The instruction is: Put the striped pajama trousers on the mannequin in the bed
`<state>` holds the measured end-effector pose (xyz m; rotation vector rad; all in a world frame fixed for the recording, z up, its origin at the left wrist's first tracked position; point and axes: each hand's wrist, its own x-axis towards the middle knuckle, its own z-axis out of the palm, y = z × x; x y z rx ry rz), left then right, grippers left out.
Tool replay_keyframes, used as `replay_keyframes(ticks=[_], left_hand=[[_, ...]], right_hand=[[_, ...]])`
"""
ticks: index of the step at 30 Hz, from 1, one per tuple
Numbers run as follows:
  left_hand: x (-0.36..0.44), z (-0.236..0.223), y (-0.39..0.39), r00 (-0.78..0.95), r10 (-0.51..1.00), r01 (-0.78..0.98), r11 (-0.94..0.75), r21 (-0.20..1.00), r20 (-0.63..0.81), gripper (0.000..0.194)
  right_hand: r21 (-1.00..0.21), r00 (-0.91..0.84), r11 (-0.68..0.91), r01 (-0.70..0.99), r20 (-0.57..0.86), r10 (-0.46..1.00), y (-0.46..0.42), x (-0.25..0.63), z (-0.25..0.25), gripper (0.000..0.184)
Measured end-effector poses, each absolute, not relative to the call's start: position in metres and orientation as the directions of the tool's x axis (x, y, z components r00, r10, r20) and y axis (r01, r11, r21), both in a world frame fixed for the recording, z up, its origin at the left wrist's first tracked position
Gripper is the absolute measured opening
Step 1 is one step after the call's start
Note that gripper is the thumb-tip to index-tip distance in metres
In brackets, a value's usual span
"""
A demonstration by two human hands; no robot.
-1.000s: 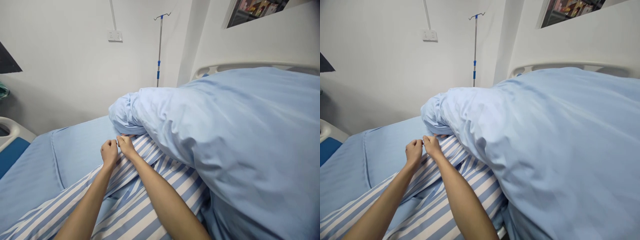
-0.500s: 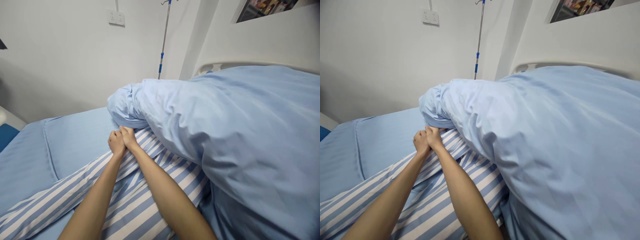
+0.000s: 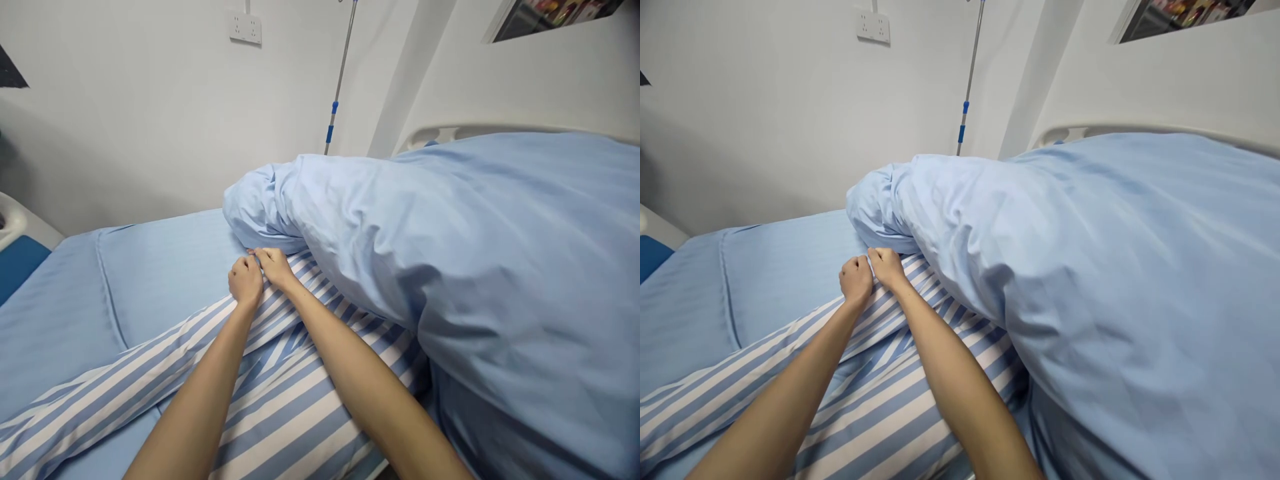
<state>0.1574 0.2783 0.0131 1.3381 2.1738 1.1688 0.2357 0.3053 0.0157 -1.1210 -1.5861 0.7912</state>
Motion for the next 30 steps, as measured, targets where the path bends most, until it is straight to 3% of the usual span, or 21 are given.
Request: replay_keyframes(ticks=[6, 11, 15, 20, 22, 26, 30], left_hand=[[0.168, 0.026, 0.286, -0.428, 0.885, 0.584, 0.114, 0.803, 0.185, 0.031], [0.185, 0.034, 0.296, -0.484, 0.839, 0.485, 0.02, 0.874, 0.25, 0.031], [0.191, 0.023, 0.29, -0.465, 0.855, 0.566, 0.089, 0.82, 0.228, 0.029], [0.191, 0.018, 0.284, -0.406, 0.894, 0.619, 0.115, 0.777, 0.191, 0.03], [0.191, 0.018, 0.285, -0.403, 0.895, 0.626, 0.116, 0.772, 0.192, 0.029], [0.191, 0.019, 0.291, -0.417, 0.886, 0.592, 0.099, 0.8, 0.2, 0.028], [0.198, 0.026, 0.303, -0.394, 0.891, 0.483, -0.008, 0.875, 0.226, 0.028]], right_hand=[[-0.927, -0.019, 0.363, 0.092, 0.363, 0.932, 0.309, 0.241, 0.009, 0.035], [-0.946, 0.024, 0.316, -0.074, 0.315, 0.949, 0.316, 0.245, 0.01, 0.033], [-0.947, 0.116, 0.322, -0.005, 0.319, 0.941, 0.315, 0.247, 0.014, 0.037], [-0.795, 0.137, 0.467, 0.387, 0.551, 0.823, 0.306, 0.255, 0.026, 0.038], [-0.763, 0.118, 0.447, 0.467, 0.555, 0.824, 0.307, 0.259, 0.024, 0.038], [-0.819, 0.102, 0.377, 0.433, 0.459, 0.882, 0.316, 0.263, 0.012, 0.04], [-0.888, 0.126, 0.381, 0.259, 0.422, 0.898, 0.323, 0.264, 0.009, 0.037]])
